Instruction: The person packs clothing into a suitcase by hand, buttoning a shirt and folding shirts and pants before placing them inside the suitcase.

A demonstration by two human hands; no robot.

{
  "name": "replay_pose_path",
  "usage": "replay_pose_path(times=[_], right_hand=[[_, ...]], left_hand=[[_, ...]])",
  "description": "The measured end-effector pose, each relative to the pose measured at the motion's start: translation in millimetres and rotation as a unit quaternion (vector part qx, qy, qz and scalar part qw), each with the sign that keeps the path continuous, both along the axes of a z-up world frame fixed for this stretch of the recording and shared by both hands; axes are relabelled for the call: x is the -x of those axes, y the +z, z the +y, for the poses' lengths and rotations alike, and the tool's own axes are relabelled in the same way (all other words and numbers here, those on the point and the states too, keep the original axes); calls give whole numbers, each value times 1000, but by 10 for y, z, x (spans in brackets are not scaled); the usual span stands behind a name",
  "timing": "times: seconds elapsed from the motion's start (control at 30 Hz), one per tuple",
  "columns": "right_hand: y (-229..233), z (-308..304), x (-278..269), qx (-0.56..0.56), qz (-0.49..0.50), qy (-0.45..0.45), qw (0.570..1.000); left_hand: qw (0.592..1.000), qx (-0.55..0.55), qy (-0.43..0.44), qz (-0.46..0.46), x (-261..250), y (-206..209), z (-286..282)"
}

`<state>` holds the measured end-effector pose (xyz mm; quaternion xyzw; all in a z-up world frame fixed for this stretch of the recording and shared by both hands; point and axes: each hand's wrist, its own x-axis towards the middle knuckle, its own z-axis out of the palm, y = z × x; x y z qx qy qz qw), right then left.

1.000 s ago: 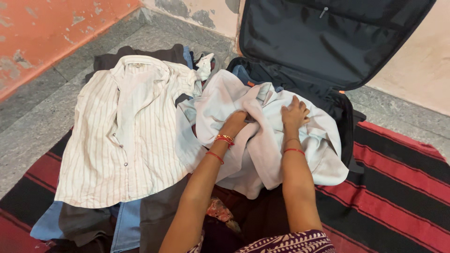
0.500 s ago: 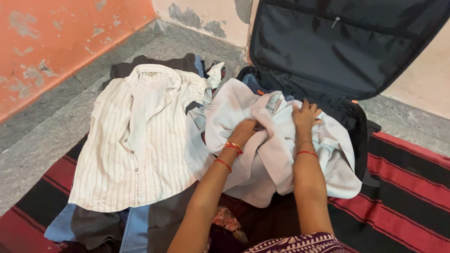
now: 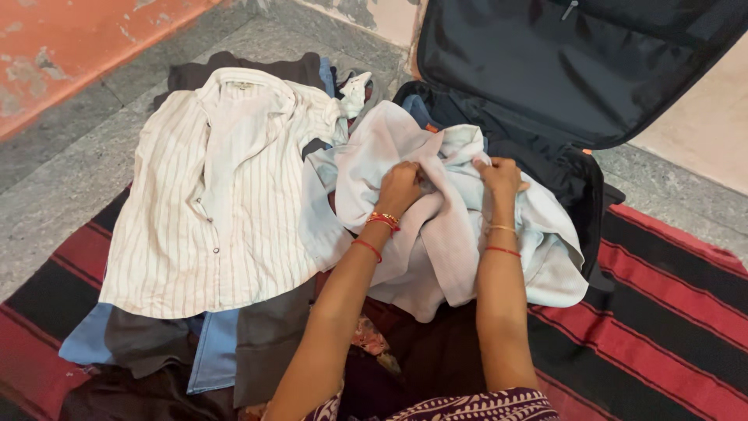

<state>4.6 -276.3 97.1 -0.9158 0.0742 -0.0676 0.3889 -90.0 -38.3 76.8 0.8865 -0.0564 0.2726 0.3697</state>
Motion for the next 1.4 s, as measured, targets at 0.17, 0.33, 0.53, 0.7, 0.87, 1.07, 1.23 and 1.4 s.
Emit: replay_pose_path(times=[0.17, 0.33, 0.53, 0.7, 0.87, 1.07, 1.23, 1.4], right_hand=[[198, 213, 311, 188, -363, 68, 910], [203, 273, 842, 35, -103, 225, 968], [324, 118, 1326, -173, -25, 310, 934], [1005, -136, 1735, -243, -80, 334, 907], [1541, -238, 2118, -248, -85, 414, 872], [1681, -182, 2258, -33, -76, 376, 923], [1715, -291, 2291, 19, -215, 400, 891], [1703, -371, 2456, -40, -297, 319, 899]], left_hand=[[995, -27, 62, -77, -4, 31, -32], [994, -2, 89, -70, -20, 117, 6], [990, 21, 115, -80, -17, 132, 30], [981, 42, 133, -132, 7, 227, 20], [972, 71, 131, -184, 90, 350, 26], [970, -52, -7, -238, 170, 568, 161], [952, -248, -111, -140, 194, 677, 430], [937, -324, -60, -116, 173, 814, 1002]])
